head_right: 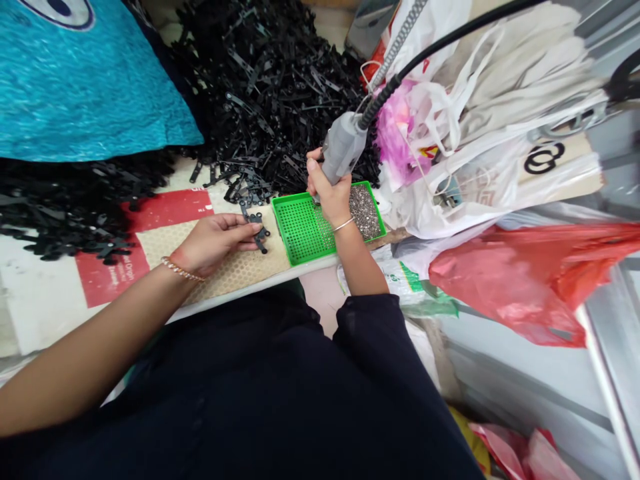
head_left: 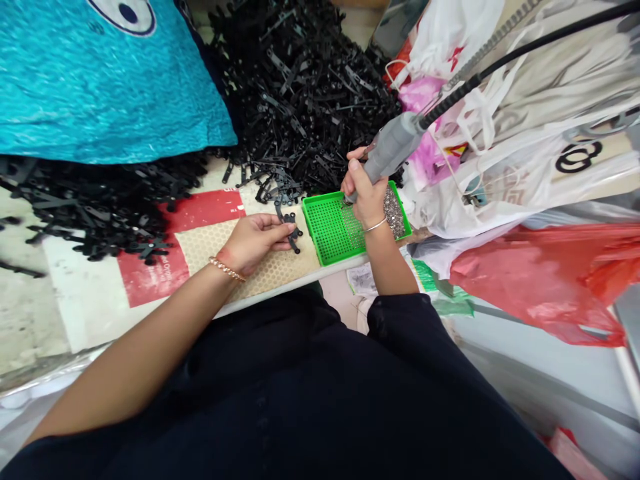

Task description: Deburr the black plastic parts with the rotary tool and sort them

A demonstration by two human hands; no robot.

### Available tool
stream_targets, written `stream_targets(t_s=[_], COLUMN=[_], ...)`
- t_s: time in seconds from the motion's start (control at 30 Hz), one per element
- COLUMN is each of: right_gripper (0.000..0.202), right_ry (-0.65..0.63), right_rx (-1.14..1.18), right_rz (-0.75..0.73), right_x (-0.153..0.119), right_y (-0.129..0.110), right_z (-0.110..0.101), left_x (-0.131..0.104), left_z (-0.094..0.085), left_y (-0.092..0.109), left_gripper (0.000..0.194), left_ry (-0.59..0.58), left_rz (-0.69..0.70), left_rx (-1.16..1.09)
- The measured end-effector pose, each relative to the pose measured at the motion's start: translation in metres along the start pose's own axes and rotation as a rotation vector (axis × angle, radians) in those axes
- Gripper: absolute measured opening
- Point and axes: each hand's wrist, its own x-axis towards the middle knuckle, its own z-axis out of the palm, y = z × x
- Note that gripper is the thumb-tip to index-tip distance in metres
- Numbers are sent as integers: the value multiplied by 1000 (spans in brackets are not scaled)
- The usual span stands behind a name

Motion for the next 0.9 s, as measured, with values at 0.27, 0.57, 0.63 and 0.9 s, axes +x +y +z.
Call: stream_targets(t_s=[0.27, 0.57, 0.63, 0.9], right_gripper=[47, 49, 44, 48], right_ry=[-5, 66, 4, -73], right_rx=[39, 164, 259, 327], right_rz=[-9, -64, -30, 106], right_x=[-2, -10, -19, -34], right_y=[-6, -55, -62, -63], right_z=[1, 29, 50, 94], left_x=[5, 5, 4, 2], left_z=[-3, -1, 0, 2], left_y=[-4, -2, -2, 1], left_gripper=[31, 28, 28, 29], left_ry=[-30, -24, -23, -27], left_rz=[0, -30, -28, -4], left_rx=[14, 19, 13, 0])
